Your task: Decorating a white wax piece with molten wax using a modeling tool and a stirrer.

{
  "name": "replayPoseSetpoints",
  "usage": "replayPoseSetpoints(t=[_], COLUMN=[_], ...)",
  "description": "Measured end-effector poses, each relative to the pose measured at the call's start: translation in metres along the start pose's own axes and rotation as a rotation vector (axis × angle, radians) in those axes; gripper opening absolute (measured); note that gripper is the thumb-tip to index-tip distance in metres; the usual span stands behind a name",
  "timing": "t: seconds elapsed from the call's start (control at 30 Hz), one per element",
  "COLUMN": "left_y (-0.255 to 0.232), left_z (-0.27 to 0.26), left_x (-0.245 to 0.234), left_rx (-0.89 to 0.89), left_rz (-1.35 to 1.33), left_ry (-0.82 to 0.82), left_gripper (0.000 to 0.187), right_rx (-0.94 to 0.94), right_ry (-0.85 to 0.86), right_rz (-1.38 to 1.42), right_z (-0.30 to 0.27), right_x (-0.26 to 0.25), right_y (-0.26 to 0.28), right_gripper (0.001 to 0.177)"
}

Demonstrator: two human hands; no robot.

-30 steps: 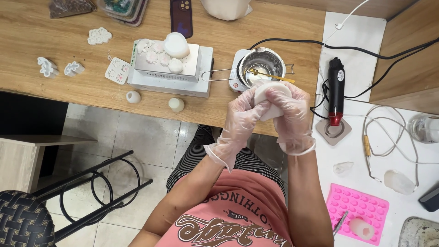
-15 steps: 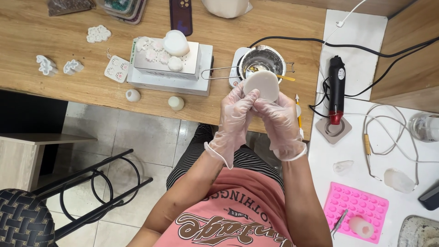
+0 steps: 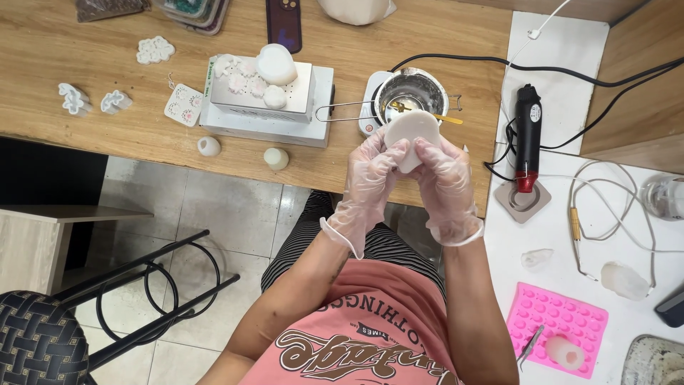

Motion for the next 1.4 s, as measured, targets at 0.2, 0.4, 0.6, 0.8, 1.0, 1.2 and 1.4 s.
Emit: replayPoseSetpoints(t=[0.2, 0.4, 0.6, 0.8, 1.0, 1.2, 1.4], left_y=[-0.001, -0.001, -0.004, 0.002, -0.006, -0.013, -0.018], left_z=[0.0, 0.004, 0.003, 0.007, 0.003, -0.007, -0.011], left_x=[-0.002, -0.009, -0.003, -0.012, -0.002, 0.005, 0.0], left_rx=[-0.038, -0.051, -0.043, -0.023, 0.024, -0.104, 0.008], left_rz=[0.006, 0.023, 0.047, 0.041, -0.014, -0.166, -0.066], left_ry=[-0.055, -0.026, 0.031, 0.01, -0.05, 0.019, 0.063], left_gripper=[0.039, 0.036, 0.038, 0.034, 0.036, 0.041, 0.04], right_rx=[-0.066, -0.025, -0.049, -0.051, -0.587, -0.618, -0.534], right_ry=[-0.084, 0.003, -0.094, -0.169, -0.202, -0.018, 0.058], right_rz=[-0.058, -0.112, -0.177, -0.236, -1.165, -1.642, -1.697], right_z=[0.003, 0.004, 0.01, 0.009, -0.021, -0.035, -0.036], right_x=[-0.005, 0.018, 0.013, 0.02, 0.054, 0.072, 0.083], right_y=[-0.004, 0.017, 0.021, 0.024, 0.063, 0.07, 0.073], right_gripper=[0.039, 0.044, 0.039, 0.033, 0.063, 0.089, 0.096])
Point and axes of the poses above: each hand's wrist, its own z-axis towards the middle knuckle, its own x-axis out of the palm, y = z × x, the point moved 3 cm from there along z, towards the middle knuckle, and after that the axes turned 2 degrees about y, right-handed, at the moved point
